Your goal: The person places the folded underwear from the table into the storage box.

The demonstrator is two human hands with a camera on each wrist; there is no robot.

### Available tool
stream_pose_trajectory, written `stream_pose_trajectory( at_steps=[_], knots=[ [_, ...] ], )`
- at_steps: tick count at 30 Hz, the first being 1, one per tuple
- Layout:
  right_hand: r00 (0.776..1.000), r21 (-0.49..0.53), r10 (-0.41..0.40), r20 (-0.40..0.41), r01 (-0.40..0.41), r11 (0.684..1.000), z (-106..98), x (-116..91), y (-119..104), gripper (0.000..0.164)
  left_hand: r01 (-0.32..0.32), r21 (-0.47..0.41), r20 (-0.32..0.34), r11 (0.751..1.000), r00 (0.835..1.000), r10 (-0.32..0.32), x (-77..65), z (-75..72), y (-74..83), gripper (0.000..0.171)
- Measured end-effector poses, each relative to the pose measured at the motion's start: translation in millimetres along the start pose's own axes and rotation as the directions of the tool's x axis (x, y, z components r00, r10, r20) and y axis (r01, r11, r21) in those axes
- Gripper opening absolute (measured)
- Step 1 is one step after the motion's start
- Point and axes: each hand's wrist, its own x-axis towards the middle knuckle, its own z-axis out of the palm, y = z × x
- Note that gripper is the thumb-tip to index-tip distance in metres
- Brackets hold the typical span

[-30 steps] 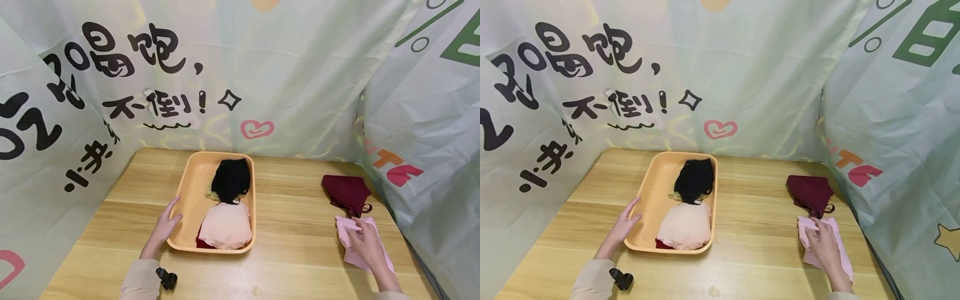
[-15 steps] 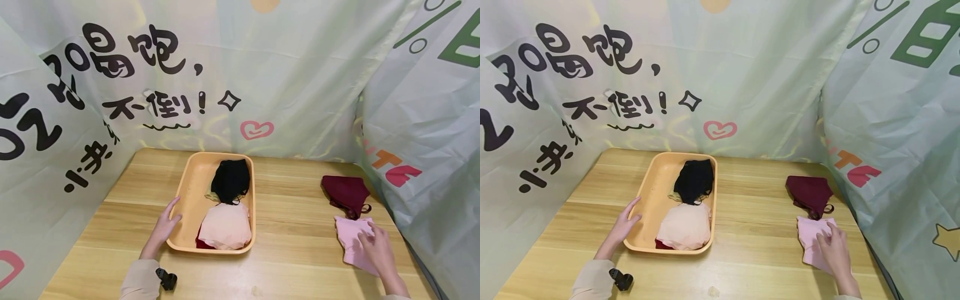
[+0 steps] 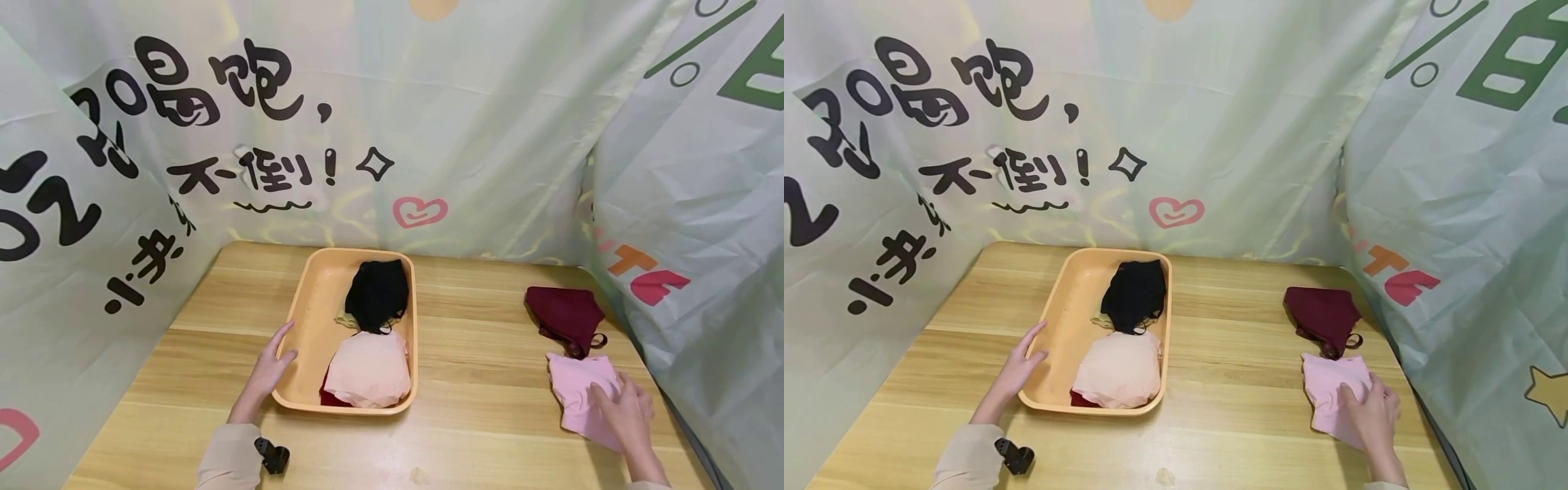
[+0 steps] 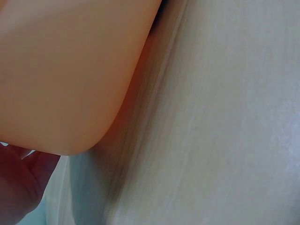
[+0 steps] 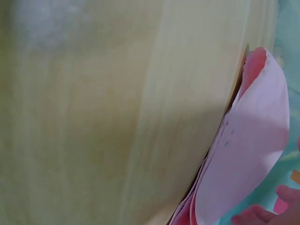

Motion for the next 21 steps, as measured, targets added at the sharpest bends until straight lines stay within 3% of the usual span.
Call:
stream_pose_trajectory(
  at_steps=[10, 21],
  knots=[
    [0.983, -0.063, 0.039, 0.181, -0.028, 0.998, 0.8, 3.0, 7.4, 0.092, -0.002, 0.000, 0.001, 1.000, 1.000, 0.002, -0.1, 0.7, -1.3, 0.058],
    [0.964, -0.090, 0.071, 0.258, -0.049, 0.995, -5.6, 7.3, 9.6, 0.099, -0.007, 0.010, -0.006, 1.000, 1.000, 0.007, 2.4, 2.6, -5.0, 0.059]
  ],
)
